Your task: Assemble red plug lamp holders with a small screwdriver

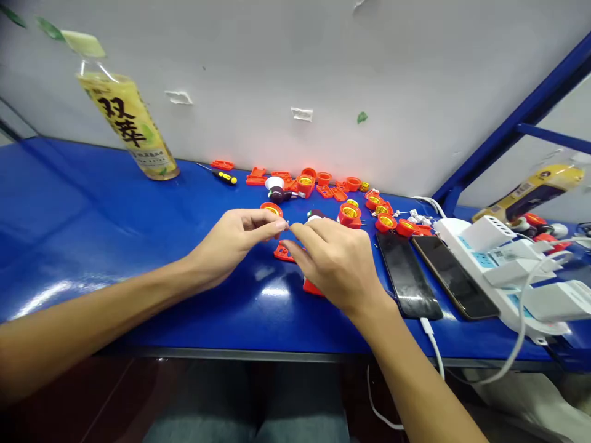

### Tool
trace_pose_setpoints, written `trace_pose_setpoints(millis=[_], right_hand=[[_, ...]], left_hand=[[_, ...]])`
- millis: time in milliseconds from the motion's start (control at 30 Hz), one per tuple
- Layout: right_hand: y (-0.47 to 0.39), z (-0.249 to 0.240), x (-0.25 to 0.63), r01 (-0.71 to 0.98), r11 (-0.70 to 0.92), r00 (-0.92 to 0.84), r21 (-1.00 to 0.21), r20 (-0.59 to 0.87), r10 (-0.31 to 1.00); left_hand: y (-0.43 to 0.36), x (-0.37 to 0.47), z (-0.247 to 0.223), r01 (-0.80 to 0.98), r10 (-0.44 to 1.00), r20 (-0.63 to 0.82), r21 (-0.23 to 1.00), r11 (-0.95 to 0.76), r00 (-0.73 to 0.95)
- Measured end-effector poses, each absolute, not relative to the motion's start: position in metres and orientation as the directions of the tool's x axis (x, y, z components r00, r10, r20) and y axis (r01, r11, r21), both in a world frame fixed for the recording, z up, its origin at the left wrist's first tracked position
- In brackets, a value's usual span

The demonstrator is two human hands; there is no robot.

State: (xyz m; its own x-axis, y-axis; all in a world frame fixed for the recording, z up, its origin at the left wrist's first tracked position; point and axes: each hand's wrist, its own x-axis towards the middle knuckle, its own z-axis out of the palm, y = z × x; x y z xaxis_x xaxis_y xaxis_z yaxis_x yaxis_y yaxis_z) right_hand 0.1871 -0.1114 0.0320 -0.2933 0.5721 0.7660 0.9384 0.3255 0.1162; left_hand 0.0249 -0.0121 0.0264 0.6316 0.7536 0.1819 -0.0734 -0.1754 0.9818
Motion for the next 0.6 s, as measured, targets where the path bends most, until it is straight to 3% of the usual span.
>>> trace_pose_setpoints(millis=[167,333,500,600], right_hand=[[-0.099,0.032,0.182,0.924,0.297,-0.371,0.24,0.749,0.549],[-0.1,0.03,0.179,0.948,0.266,-0.309,0.173,0.698,0.646],[-0.102,0.034,0.185,0.951,0.289,-0.139,-0.11,0.684,0.716],[-0.099,0.043,0.193,0.857,0.247,-0.029,-0.452,0.436,0.899]], left_hand=[[-0.014,0.024,0.022,-0.077,0.776,0.096,0.995,-0.061,0.624],[-0.011,0.023,0.021,-0.043,0.778,0.105,0.994,-0.101,0.619],[-0.007,0.024,0.019,0.072,0.751,0.153,0.964,-0.257,0.642],[-0.003,0.024,0.013,0.253,0.708,0.32,0.777,-0.576,0.63]])
